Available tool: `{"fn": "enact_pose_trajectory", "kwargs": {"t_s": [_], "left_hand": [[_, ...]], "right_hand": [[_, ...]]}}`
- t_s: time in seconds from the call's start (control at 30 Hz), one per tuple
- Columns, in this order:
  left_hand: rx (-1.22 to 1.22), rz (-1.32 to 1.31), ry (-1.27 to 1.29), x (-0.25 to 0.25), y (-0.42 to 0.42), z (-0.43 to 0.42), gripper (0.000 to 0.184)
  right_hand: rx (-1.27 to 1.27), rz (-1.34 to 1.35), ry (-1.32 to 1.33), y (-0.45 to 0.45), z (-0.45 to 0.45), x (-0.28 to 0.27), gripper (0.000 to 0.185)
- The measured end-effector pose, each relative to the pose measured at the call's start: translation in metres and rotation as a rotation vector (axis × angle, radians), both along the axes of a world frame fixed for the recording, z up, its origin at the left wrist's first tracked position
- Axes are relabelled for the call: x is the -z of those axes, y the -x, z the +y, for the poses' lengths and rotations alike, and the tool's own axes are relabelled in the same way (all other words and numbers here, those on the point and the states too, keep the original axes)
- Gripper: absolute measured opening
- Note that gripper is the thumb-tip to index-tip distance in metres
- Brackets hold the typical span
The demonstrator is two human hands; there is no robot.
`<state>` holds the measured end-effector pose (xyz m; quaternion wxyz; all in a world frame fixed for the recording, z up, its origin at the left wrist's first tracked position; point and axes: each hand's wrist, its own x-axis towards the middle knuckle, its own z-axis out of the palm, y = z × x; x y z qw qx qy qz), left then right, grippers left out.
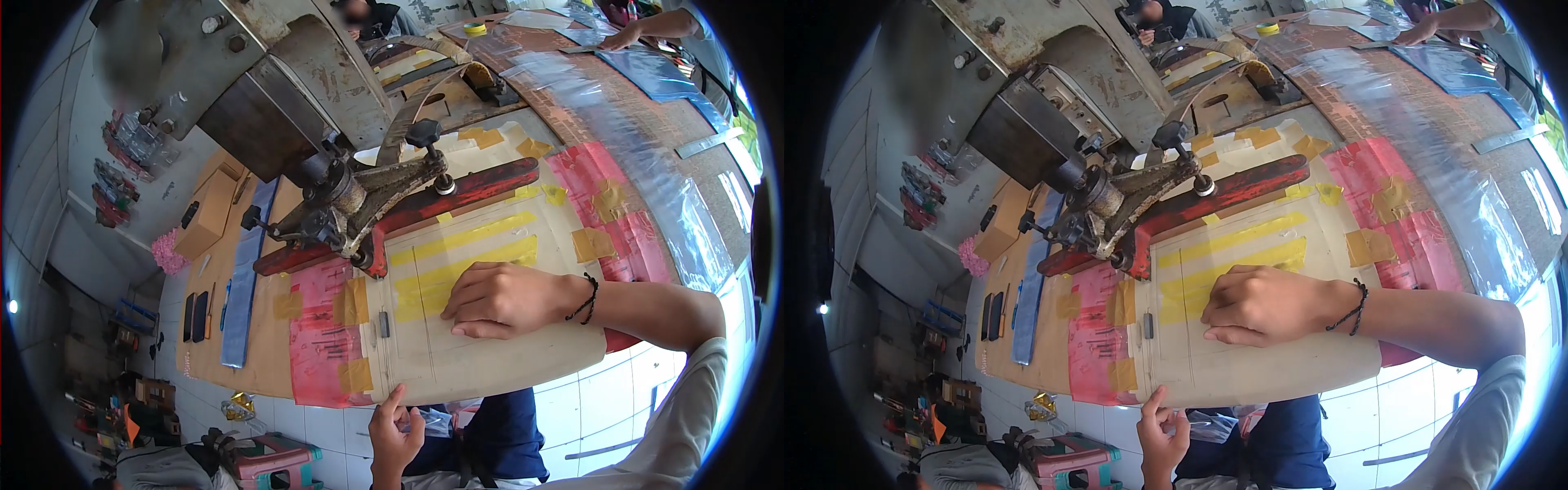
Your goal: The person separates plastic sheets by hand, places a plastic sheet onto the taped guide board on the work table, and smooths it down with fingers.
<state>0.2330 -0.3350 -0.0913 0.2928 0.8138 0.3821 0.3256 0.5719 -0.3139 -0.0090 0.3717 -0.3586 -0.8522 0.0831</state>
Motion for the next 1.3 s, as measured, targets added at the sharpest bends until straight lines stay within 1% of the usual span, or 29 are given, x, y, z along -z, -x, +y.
{"fn": "enact_pose_trajectory", "kwargs": {"t_s": [0.1,0.6,0.8,1.0,1.1,1.2,1.3], "left_hand": [[0.006,-0.044,-0.041,0.0054,-0.0002,0.0022,0.061],[0.019,-0.004,-0.088,0.0016,0.0063,-0.0013,0.059],[0.002,-0.017,-0.063,0.0009,0.0066,-0.0039,0.064],[0.046,0.027,-0.16,0.0039,0.0079,0.0019,0.072],[0.06,0.022,-0.187,0.0037,0.0074,0.0034,0.072],[0.017,0.001,-0.098,0.0016,0.0056,0.0008,0.067],[0.011,-0.006,-0.072,-0.0003,0.0054,0.001,0.067]], "right_hand": [[-0.006,0.021,0.006,0.0001,0.0001,0.0004,0.028],[-0.015,0.009,0.037,-0.0009,-0.0034,-0.0043,0.03],[-0.032,0.012,0.029,-0.0016,-0.003,-0.0034,0.03],[-0.024,0.017,-0.003,-0.0019,-0.0016,-0.001,0.03],[-0.024,0.024,0.014,-0.0019,-0.0029,-0.0007,0.03],[-0.018,0.02,0.022,-0.0013,-0.0031,-0.0032,0.03],[-0.008,0.024,0.029,-0.0007,-0.0033,-0.0032,0.03]]}}
